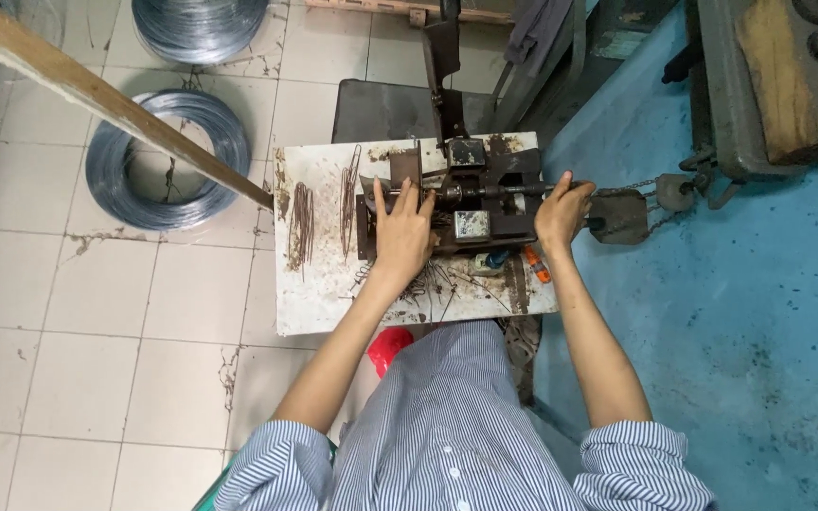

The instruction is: Operating a manual machine to cut or bend metal wire by feeding the wire and pulling a lever.

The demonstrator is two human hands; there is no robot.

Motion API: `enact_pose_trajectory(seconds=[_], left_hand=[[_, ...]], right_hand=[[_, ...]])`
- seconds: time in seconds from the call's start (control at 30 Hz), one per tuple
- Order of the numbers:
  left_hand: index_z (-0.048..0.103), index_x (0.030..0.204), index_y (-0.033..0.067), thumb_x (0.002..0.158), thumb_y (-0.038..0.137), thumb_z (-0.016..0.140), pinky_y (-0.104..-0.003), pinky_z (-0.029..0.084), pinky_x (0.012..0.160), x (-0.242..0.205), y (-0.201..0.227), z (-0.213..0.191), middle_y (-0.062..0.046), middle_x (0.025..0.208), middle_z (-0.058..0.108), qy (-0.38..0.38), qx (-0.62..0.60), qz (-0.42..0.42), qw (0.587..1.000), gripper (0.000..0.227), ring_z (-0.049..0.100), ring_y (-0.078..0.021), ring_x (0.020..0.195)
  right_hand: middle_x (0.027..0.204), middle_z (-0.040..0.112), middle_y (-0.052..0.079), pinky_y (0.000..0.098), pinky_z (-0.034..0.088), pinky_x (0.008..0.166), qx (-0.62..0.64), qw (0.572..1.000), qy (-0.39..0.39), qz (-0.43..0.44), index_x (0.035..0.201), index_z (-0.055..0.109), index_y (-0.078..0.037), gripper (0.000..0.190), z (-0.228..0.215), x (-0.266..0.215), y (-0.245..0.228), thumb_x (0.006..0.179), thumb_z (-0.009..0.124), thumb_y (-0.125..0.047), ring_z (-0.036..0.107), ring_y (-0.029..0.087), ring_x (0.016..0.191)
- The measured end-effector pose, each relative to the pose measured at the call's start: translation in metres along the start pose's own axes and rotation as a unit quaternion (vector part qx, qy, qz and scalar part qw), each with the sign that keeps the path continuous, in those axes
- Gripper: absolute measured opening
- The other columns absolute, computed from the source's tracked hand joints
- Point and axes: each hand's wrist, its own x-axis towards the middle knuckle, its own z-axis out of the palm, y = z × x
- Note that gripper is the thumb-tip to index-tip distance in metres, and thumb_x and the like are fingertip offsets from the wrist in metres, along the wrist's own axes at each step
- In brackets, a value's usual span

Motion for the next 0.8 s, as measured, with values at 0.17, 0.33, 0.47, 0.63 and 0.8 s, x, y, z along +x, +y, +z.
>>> enact_pose_trajectory(seconds=[0.17,0.33,0.47,0.63,0.8], left_hand=[[0.064,0.136,0.0086,0.076,0.022,0.081,-0.073,-0.004,0.118,0.002,0.0,-0.007,-0.021,0.136,0.06,0.003,0.008,0.005,1.0,0.064,0.051,-0.0352,0.139],[0.064,0.136,0.0087,0.077,0.023,0.08,-0.073,-0.004,0.117,0.0,0.0,-0.007,-0.02,0.135,0.059,0.006,0.01,0.012,1.0,0.063,0.05,-0.0349,0.14],[0.05,0.146,0.005,0.076,0.019,0.079,-0.071,-0.007,0.119,-0.001,0.003,-0.013,-0.022,0.14,0.056,0.006,-0.008,-0.004,1.0,0.077,0.048,-0.0335,0.142],[0.032,0.156,0.0027,0.074,0.017,0.08,-0.069,-0.005,0.12,0.0,0.006,-0.011,-0.022,0.14,0.058,0.012,-0.005,-0.01,1.0,0.096,0.05,-0.0334,0.141],[0.03,0.156,0.0008,0.073,0.019,0.074,-0.066,-0.005,0.122,0.001,0.005,-0.009,-0.02,0.141,0.059,0.015,-0.004,-0.023,1.0,0.096,0.05,-0.0293,0.142]], right_hand=[[0.115,0.062,0.03,0.0635,0.044,0.093,-0.024,1.0,-0.004,0.007,0.119,0.043,-0.001,0.047,0.0,0.001,0.0,0.115,0.035,-0.047,0.056,0.048,0.114],[0.11,0.062,0.03,0.0629,0.045,0.091,-0.013,1.0,0.005,-0.008,0.117,0.044,-0.002,0.042,0.003,0.001,0.003,0.115,0.037,-0.043,0.057,0.048,0.111],[0.099,0.065,0.029,0.0605,0.052,0.083,0.013,0.999,0.019,-0.035,0.113,0.047,-0.001,0.037,0.009,0.004,0.008,0.115,0.041,-0.037,0.066,0.049,0.1],[0.094,0.068,0.027,0.058,0.054,0.079,-0.05,0.997,0.043,-0.035,0.112,0.048,0.0,0.037,-0.012,-0.017,-0.023,0.115,0.04,-0.036,0.07,0.048,0.092],[0.081,0.069,0.033,0.0555,0.057,0.07,-0.124,0.988,0.02,-0.09,0.101,0.062,0.004,0.045,-0.014,-0.019,-0.028,0.114,0.041,-0.034,0.073,0.049,0.084]])
